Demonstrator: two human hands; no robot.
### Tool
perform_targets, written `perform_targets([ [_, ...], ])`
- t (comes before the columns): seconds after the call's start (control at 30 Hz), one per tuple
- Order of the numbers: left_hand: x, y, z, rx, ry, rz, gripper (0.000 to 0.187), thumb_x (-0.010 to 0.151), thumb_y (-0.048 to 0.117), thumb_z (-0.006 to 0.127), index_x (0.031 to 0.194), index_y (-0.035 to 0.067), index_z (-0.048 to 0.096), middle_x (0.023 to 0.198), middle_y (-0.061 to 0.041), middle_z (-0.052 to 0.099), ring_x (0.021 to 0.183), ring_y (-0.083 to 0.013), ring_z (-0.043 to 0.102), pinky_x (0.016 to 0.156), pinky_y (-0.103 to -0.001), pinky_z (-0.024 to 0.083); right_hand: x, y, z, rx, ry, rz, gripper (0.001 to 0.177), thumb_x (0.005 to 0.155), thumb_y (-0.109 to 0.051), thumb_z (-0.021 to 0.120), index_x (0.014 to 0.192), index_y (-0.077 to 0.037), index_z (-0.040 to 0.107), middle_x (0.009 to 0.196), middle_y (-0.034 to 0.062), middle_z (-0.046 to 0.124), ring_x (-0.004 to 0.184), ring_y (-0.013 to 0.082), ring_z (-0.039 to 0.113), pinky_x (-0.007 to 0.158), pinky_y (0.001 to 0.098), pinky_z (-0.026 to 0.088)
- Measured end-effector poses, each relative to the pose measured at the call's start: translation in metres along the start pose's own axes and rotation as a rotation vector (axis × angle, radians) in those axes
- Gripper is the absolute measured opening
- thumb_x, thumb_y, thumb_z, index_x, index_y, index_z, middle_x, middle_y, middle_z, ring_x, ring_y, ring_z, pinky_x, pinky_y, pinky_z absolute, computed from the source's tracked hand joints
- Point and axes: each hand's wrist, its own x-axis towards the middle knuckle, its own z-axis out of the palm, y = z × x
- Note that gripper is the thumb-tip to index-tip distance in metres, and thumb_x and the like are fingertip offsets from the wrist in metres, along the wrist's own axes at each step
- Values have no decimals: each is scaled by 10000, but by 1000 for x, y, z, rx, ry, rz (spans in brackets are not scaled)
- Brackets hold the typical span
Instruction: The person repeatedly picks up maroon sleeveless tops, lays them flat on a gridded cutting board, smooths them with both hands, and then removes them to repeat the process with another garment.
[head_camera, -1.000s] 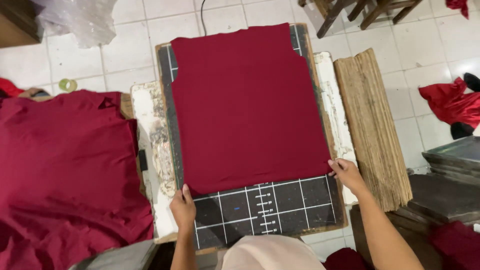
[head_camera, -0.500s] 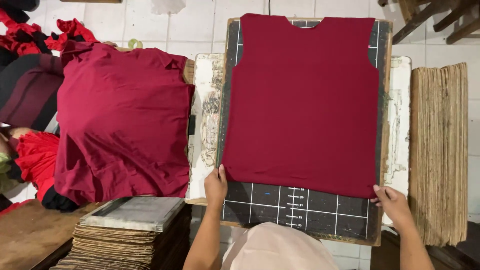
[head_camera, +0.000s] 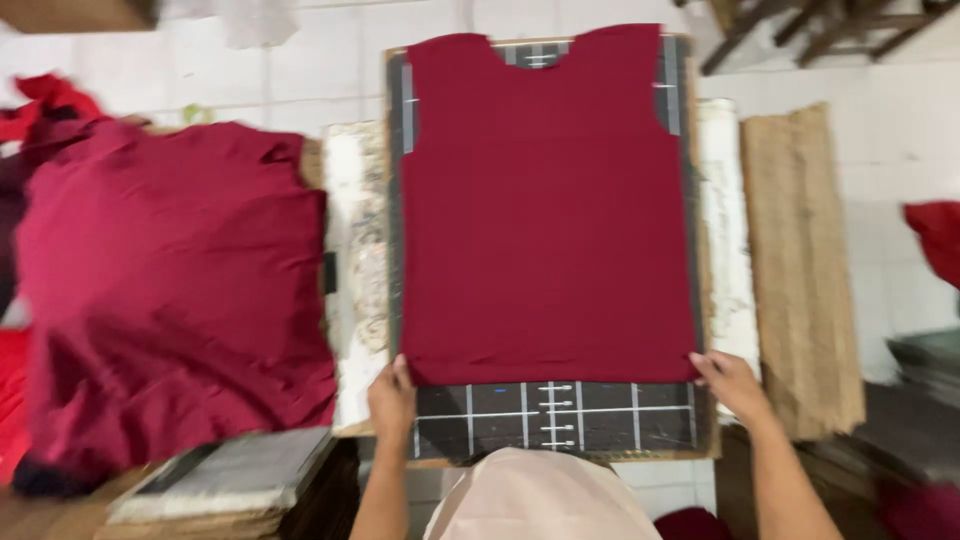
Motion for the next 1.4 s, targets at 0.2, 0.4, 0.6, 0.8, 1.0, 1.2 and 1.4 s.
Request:
perform_targets([
  [0.2,-3,10,-6,62,1,3,555,1087,436,456,801,-4,634,780,-307,673,794,-532,629,739,-572,439,-25,-37,-8,-37,29,33,443,988,-437,618,709,-99,556,629,79,624,658,177,681,719,288,413],
  [0.4,-7,15,-13,66,-26,-22,549,1081,439,454,817,-5,641,811,-315,684,840,-544,627,767,-578,439,-23,-22,-5,-50,10,77,456,987,-451,626,699,-104,556,629,55,519,664,213,743,705,278,413],
  [0.6,-10,13,-17,72,-87,-49,584,1069,478,427,779,7,613,770,-293,674,795,-515,631,739,-563,441,-27,-21,-7,-133,10,151,471,980,-441,629,679,-100,506,613,68,534,636,231,758,694,284,419],
  [0.8,-23,3,-16,107,-155,-58,606,1070,496,400,778,8,611,742,-249,662,756,-473,633,687,-552,434,-48,-41,-10,-43,-31,304,429,988,-416,654,734,-73,616,735,146,711,731,232,695,917,325,427],
  [1.0,-35,-14,-12,117,-136,-58,606,1058,494,434,717,8,555,710,-276,642,739,-507,610,692,-567,408,-59,-37,-10,-58,-63,382,415,978,-423,667,781,-59,670,793,185,752,768,248,685,952,346,428],
  [1.2,-42,-22,-12,164,-138,-46,599,1053,497,434,759,3,601,752,-293,666,777,-534,622,708,-593,422,-68,-28,-7,-12,-66,358,402,961,-401,673,735,-74,605,1298,107,761,703,225,679,863,368,505],
  [1.4,-46,-20,-16,201,-158,-73,601,1053,502,428,766,13,627,745,-267,679,757,-493,652,685,-570,456,-71,-28,-7,-62,-62,359,404,981,-388,677,730,-72,659,708,165,724,773,248,696,1026,382,420],
])
